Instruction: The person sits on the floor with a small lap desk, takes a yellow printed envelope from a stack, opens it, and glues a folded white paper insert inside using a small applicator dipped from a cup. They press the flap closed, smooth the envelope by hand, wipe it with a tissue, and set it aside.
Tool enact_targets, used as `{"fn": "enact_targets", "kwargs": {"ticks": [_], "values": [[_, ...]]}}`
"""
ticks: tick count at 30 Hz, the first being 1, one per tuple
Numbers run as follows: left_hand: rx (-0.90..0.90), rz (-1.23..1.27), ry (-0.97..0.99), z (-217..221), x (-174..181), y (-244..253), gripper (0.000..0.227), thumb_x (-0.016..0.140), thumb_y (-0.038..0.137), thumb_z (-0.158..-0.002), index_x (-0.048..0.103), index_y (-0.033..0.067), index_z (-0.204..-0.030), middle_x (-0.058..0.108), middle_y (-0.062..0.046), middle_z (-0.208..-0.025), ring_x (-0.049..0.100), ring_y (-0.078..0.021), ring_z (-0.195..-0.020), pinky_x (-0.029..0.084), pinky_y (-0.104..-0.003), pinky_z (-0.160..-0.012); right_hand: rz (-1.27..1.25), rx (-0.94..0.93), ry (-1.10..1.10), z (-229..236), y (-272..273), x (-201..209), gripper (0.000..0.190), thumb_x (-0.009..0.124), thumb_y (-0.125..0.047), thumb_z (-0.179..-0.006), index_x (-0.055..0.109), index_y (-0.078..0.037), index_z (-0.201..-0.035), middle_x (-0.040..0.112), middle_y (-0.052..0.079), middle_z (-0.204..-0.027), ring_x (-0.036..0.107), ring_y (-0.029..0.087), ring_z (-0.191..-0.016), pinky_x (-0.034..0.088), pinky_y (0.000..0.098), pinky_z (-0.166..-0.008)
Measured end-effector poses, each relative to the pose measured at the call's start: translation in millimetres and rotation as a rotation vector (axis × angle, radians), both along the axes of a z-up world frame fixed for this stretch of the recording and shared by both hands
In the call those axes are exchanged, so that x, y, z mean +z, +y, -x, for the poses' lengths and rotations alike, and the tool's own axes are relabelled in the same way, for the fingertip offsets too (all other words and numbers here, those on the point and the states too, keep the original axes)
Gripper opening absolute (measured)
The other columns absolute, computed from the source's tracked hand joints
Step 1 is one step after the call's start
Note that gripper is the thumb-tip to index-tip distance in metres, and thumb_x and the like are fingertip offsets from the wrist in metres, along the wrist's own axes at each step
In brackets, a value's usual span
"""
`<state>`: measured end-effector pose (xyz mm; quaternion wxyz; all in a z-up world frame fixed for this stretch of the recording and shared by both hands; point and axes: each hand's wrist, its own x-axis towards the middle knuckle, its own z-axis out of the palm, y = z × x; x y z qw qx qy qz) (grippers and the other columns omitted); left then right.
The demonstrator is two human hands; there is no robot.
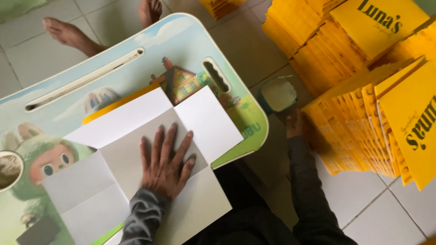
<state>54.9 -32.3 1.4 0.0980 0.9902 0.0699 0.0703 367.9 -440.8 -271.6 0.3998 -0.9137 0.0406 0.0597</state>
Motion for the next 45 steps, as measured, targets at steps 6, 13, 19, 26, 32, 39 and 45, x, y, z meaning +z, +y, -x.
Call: {"fn": "enact_targets", "kwargs": {"ticks": [6, 13, 19, 26, 32, 39, 45], "values": [[-0.019, -0.047, -0.115, -3.4, 10.0, -5.9, 0.064, 0.030, 0.055, -0.100, 0.030, 0.0296, -0.158, 0.028, -0.011, -0.167, 0.020, -0.0357, -0.154, 0.005, -0.062, -0.124, -0.096, 0.028, -0.156, -38.1, -1.4, -70.2, 0.060, 0.039, -0.025, -0.105, 0.028, -0.003, -0.160, 0.028, 0.020, -0.167, 0.029, 0.035, -0.153, 0.027, 0.0413, -0.121], [-0.025, -0.049, -0.071, -5.8, 5.1, -4.7, 0.065, 0.028, 0.057, -0.098, 0.028, 0.0319, -0.158, 0.027, -0.012, -0.166, 0.018, -0.0369, -0.154, 0.003, -0.064, -0.123, -0.202, 0.006, -0.081, -30.3, 26.6, -49.8, 0.062, 0.046, -0.008, -0.099, 0.030, -0.003, -0.158, 0.048, 0.022, -0.152, 0.053, 0.032, -0.135, 0.042, 0.0423, -0.111], [0.015, -0.037, -0.069, -7.0, 4.2, -6.4, 0.064, 0.031, 0.059, -0.097, 0.035, 0.0331, -0.156, 0.031, -0.009, -0.165, 0.021, -0.0360, -0.154, 0.004, -0.062, -0.124, -0.107, 0.186, -0.117, -25.6, 44.4, -15.5, 0.071, 0.047, -0.001, -0.096, 0.026, -0.010, -0.163, 0.058, 0.020, -0.144, 0.059, 0.032, -0.128, 0.047, 0.0402, -0.105], [0.010, -0.058, -0.085, -7.6, 4.4, -5.0, 0.064, 0.031, 0.058, -0.097, 0.034, 0.0330, -0.156, 0.032, -0.010, -0.165, 0.022, -0.0365, -0.153, 0.005, -0.062, -0.125, 0.255, 0.133, -0.509, -39.2, 36.6, -18.3, 0.033, 0.059, -0.013, -0.097, 0.049, 0.002, -0.125, 0.056, 0.023, -0.114, 0.055, 0.038, -0.100, 0.045, 0.0475, -0.086], [0.005, -0.056, -0.089, -6.3, 4.5, -4.6, 0.063, 0.030, 0.058, -0.098, 0.033, 0.0331, -0.156, 0.032, -0.011, -0.165, 0.022, -0.0365, -0.153, 0.005, -0.063, -0.124, 0.252, 0.113, -0.251, -49.2, 38.8, -16.6, 0.026, 0.060, -0.016, -0.091, 0.068, -0.001, -0.111, 0.061, 0.022, -0.101, 0.059, 0.038, -0.088, 0.049, 0.0452, -0.079], [-0.002, -0.053, -0.102, -5.8, 6.7, -4.8, 0.063, 0.029, 0.058, -0.099, 0.032, 0.0325, -0.156, 0.030, -0.010, -0.166, 0.021, -0.0350, -0.154, 0.006, -0.062, -0.125, 0.321, 0.125, -0.464, -37.2, 36.4, -8.7, 0.004, 0.065, -0.003, -0.086, 0.066, -0.002, -0.089, 0.063, 0.012, -0.082, 0.059, 0.030, -0.074, 0.048, 0.0415, -0.070], [-0.009, -0.055, -0.100, -4.6, 4.0, -3.8, 0.064, 0.030, 0.058, -0.098, 0.031, 0.0328, -0.157, 0.029, -0.010, -0.166, 0.019, -0.0349, -0.154, 0.004, -0.062, -0.125, 0.211, 0.161, -0.520, -33.8, 30.1, -5.0, 0.017, 0.073, -0.008, -0.086, 0.056, -0.005, -0.085, 0.056, 0.009, -0.079, 0.051, 0.027, -0.067, 0.044, 0.0390, -0.064]]}}
